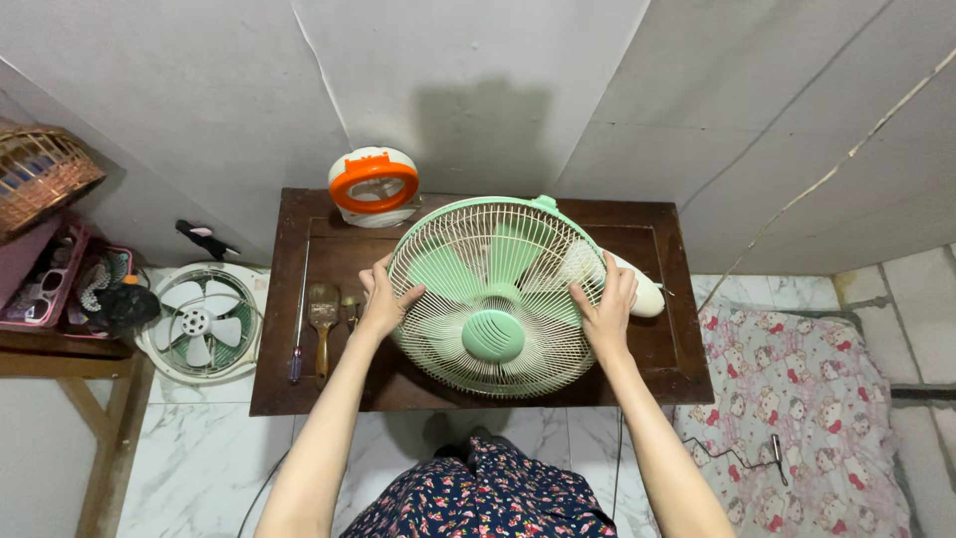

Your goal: The person uses a screwdriver to adjust and tighten screws on the front grill of a green electric fan placed on a wooden table. The person repeatedly repositions the grill and secures it in place.

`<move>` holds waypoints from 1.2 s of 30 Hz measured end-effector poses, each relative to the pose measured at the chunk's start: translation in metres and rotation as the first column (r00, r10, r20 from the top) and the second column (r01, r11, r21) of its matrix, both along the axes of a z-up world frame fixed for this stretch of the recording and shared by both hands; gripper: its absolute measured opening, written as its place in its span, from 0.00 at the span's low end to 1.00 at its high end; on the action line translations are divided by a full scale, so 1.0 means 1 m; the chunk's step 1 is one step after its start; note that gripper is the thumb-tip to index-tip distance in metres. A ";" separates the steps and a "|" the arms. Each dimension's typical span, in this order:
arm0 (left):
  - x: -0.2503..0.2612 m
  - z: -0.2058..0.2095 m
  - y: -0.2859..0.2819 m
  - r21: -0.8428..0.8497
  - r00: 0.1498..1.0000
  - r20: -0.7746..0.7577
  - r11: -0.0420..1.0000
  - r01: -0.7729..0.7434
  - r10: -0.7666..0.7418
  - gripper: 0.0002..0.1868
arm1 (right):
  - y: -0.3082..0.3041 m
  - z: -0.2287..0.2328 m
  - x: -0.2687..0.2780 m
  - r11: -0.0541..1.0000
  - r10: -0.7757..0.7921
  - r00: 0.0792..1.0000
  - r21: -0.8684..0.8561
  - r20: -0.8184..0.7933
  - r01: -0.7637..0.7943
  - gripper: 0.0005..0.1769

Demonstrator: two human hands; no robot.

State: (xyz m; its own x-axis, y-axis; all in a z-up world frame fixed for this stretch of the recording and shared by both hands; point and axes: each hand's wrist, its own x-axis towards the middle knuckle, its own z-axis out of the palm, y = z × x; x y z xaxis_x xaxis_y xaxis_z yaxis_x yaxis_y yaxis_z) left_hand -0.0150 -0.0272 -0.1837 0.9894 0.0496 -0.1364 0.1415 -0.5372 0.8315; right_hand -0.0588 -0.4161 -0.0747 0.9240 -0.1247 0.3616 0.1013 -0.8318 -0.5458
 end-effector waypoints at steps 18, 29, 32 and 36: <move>0.000 0.002 -0.012 0.000 0.999 0.018 0.999 -0.038 0.038 0.56 | 0.011 -0.029 -0.008 0.995 -0.052 0.995 0.092 0.081 0.044 0.54; 0.002 0.018 -0.011 0.070 0.999 0.020 0.997 -0.041 0.039 0.57 | 0.007 -0.024 -0.002 0.995 -0.045 0.991 0.089 0.122 0.034 0.60; -0.002 0.018 -0.012 0.056 0.996 0.081 0.997 -0.053 0.048 0.56 | 0.005 -0.018 0.003 0.998 -0.033 0.987 0.058 0.158 0.024 0.62; -0.004 0.016 -0.009 0.035 0.993 0.112 0.998 -0.051 0.046 0.56 | 0.008 -0.014 0.005 0.998 -0.021 0.985 0.061 0.172 0.011 0.63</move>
